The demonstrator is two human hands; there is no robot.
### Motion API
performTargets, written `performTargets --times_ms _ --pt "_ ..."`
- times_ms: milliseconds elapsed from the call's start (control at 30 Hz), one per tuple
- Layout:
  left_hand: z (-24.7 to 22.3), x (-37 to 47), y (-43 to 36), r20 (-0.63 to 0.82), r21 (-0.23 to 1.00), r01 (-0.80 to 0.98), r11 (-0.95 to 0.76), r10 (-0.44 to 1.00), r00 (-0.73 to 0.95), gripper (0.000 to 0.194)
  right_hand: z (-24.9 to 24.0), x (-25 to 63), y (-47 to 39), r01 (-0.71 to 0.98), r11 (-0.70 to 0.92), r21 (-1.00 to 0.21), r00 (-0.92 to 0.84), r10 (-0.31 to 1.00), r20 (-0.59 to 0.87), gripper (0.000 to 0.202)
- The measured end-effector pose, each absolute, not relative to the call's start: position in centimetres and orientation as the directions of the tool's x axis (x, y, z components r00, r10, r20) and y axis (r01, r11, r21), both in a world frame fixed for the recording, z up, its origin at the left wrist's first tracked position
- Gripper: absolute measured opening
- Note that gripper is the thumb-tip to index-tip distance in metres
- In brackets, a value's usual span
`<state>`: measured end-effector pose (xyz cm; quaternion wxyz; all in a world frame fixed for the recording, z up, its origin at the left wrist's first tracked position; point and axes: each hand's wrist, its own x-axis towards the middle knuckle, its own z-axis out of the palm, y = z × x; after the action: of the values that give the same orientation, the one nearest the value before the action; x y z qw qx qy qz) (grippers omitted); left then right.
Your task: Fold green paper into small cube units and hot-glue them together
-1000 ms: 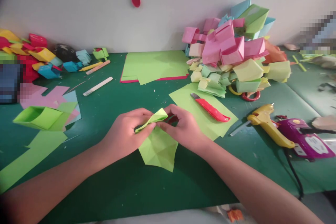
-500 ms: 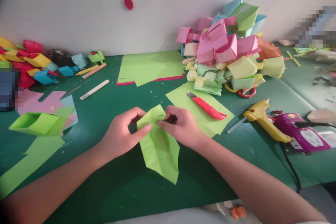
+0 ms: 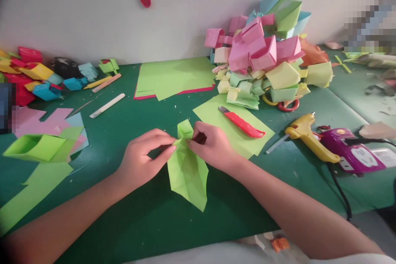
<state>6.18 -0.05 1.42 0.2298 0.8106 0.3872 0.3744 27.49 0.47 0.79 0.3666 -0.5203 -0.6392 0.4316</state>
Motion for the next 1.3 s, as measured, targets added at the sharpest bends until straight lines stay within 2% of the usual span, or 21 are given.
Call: performTargets --times_ms 300,467,633,733,833,900,967,1067,1133,1300 --pt "1.2 6.3 -0.2 0.430 0.576 0.477 -0.664 0.742 0.514 0.011 0.2 27.4 0.4 0.385 0.187 -0.904 -0.290 0.954 0.075 0.019" --pt "1.2 6.4 -0.1 0.303 0.595 0.596 -0.538 0.838 0.454 0.009 0.1 27.7 0.5 0.439 0.235 -0.867 -0.353 0.933 0.074 0.021" --pt "1.4 6.6 -0.1 0.186 0.640 0.654 -0.404 0.907 0.378 0.026 0.6 27.9 0.4 0.447 0.259 -0.856 -0.448 0.893 0.036 0.013" --pt "1.4 6.7 -0.2 0.166 0.629 0.646 -0.433 0.886 0.433 0.015 1.1 28.1 0.3 0.458 0.289 -0.840 -0.486 0.873 0.035 0.010" --pt "1.4 6.7 -0.2 0.208 0.596 0.648 -0.474 0.870 0.446 0.007 1.4 28.1 0.3 0.460 0.293 -0.838 -0.511 0.859 0.019 0.006" --pt "1.5 6.7 -0.3 0.216 0.595 0.642 -0.485 0.865 0.453 0.006 1.3 28.1 0.3 0.462 0.270 -0.845 -0.492 0.871 0.009 0.003" --pt "1.7 6.8 -0.3 0.185 0.586 0.650 -0.483 0.861 0.474 0.013 1.1 27.9 0.3 0.475 0.241 -0.846 -0.441 0.898 0.009 0.007" --pt "2.2 6.9 -0.2 0.130 0.521 0.707 -0.478 0.863 0.488 0.016 0.7 27.6 0.1 0.475 0.210 -0.854 -0.381 0.925 0.015 0.010" --pt "2.4 7.0 -0.1 0.144 0.465 0.738 -0.488 0.865 0.481 0.008 0.6 27.3 -0.2 0.459 0.216 -0.862 -0.368 0.929 0.038 0.011" --pt "2.4 7.1 0.1 0.222 0.415 0.741 -0.528 0.849 0.480 0.009 0.6 26.9 -0.6 0.438 0.240 -0.866 -0.309 0.945 0.105 0.017"
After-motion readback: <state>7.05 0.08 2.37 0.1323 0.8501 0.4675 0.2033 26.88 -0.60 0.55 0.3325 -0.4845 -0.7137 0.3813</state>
